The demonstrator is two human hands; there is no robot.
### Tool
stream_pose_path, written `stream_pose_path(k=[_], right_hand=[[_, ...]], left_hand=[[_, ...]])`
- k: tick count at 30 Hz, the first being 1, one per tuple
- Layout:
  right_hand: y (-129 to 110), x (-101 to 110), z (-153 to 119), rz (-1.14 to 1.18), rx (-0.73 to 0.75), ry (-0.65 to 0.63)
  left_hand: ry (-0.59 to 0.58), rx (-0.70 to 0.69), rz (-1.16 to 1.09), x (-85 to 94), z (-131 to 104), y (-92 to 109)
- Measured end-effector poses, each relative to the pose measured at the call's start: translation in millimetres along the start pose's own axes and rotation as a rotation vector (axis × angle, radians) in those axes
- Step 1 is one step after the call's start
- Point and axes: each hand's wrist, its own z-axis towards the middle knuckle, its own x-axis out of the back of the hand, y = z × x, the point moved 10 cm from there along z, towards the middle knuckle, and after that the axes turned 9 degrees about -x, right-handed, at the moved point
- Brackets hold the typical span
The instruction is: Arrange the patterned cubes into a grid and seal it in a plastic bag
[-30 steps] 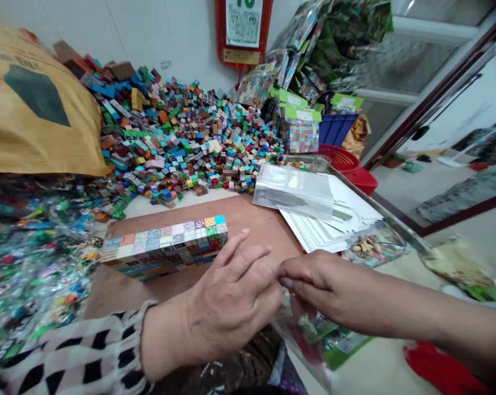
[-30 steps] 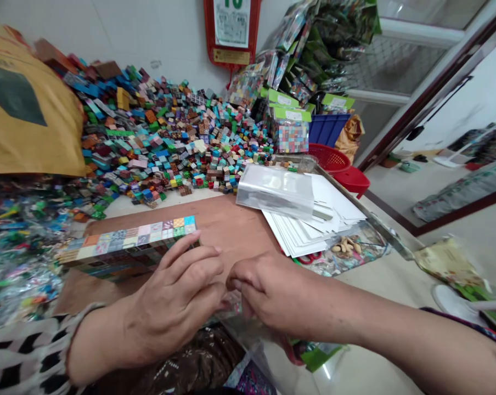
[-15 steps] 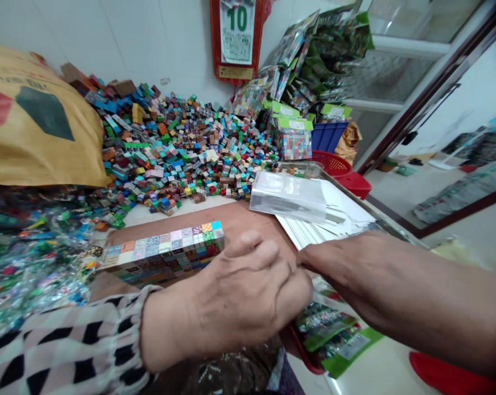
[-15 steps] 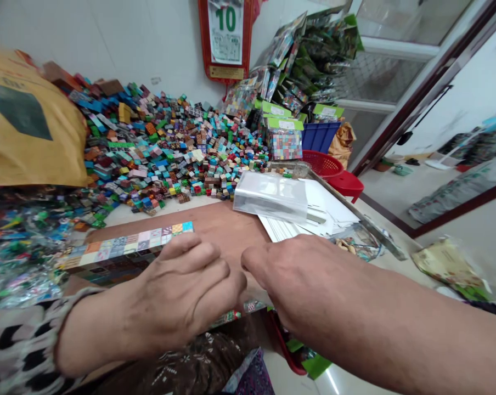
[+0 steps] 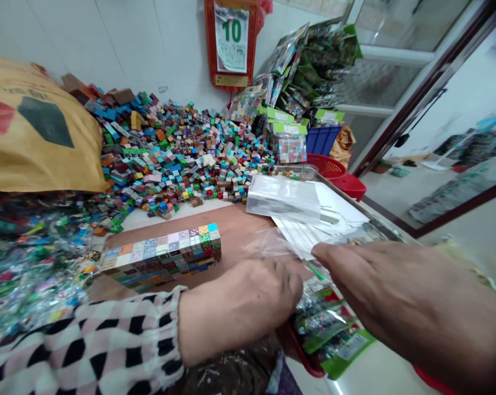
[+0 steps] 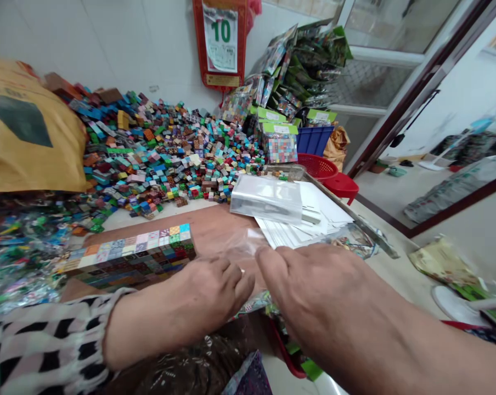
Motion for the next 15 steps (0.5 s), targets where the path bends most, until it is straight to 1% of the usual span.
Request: stream_pose_path(k=[2,3,6,7,10,13,15], right_hand=[[-14.2,2.1,-4.5,-0.169,0.096,0.095],[-18.6,1.6,-6.3,-0.213,0.112,0.122],[-26.0,-1.1,-10.1,-0.271,0.119,0.147],[-26.1,-0.5,-11.2,-0.281,0.111,0.153],[-20.8,2.8,-14.6,-0.307,0.082,0.150],[-13.0,6.9,-16.5,-0.310,0.076,0.144],[-3.8,9.0,-14.9,-0.335,0.053,0.144]], left_hand=[[0.006,0.058,-0.085,-7.9,2.7,-4.5],[0.017,0.078,-0.122,-10.6,3.8,-5.7],[0.050,0.075,-0.181,-16.0,6.0,-3.7],[0.041,0.067,-0.186,-18.9,6.3,-2.6],[-0.022,0.097,-0.197,-29.8,5.3,-5.7],[-0.100,0.141,-0.138,-38.0,4.6,-11.5],[-0.177,0.098,-0.080,-43.8,5.8,-8.2]])
